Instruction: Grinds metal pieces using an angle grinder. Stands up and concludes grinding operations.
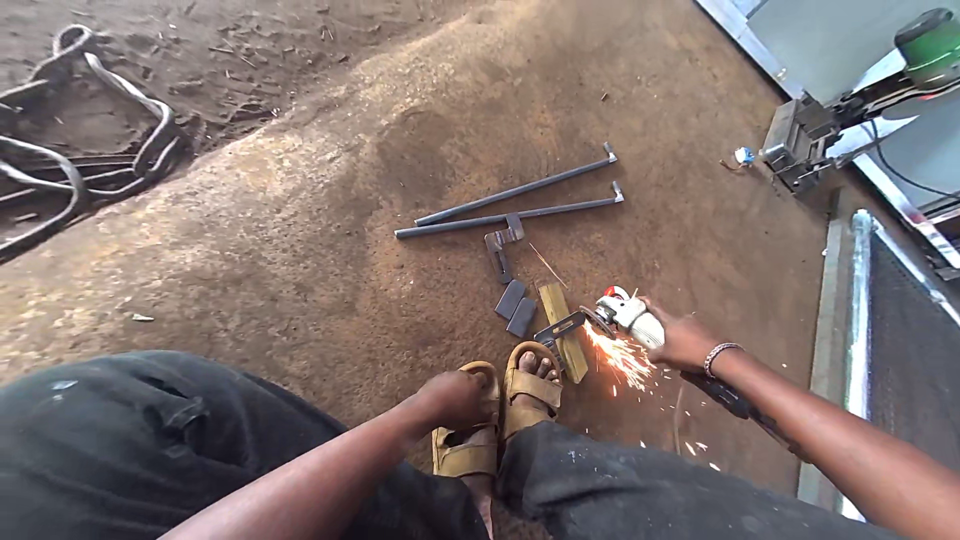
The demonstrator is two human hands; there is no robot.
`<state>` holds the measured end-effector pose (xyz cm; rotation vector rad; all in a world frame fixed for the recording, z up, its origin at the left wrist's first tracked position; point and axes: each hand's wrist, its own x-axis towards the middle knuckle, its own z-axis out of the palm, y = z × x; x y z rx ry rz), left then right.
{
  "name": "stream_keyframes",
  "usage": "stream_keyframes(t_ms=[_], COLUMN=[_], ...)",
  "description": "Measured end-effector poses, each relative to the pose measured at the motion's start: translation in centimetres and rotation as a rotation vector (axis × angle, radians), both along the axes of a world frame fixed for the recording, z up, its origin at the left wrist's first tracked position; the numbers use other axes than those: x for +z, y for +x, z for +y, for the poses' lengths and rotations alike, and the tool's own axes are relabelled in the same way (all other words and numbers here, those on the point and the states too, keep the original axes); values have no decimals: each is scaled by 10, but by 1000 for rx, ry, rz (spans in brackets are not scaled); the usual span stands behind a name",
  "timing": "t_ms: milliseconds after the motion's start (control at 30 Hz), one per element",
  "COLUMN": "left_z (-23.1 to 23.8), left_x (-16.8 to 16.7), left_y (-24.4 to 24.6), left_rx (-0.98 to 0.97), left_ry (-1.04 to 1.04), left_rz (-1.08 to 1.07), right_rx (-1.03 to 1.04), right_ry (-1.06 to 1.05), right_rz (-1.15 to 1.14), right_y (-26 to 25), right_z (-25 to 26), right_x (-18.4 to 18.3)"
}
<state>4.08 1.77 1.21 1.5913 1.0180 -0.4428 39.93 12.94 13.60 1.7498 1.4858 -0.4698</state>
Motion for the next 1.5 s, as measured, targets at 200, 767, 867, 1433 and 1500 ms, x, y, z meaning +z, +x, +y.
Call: stream_keyframes(t_ms=[200, 767, 867, 1433, 1500], left_z=[0, 3, 5, 4, 4], left_x=[1, 0, 0, -5, -5], left_y=[0, -3, -3, -3, -3], left_rx=[-2, -5, -2, 4, 8], left_ry=[-1, -12, -27, -21, -24], left_rz=[10, 10, 17, 8, 8], right_rx=[-32, 524, 614, 705, 720], right_ry=[17, 5, -7, -75, -80], right_rz=[-19, -151, -150, -205, -198], right_y=[-3, -65, -80, -91, -93], right_z=[-11, 37, 46, 57, 56], right_x=[-4, 28, 27, 28, 28])
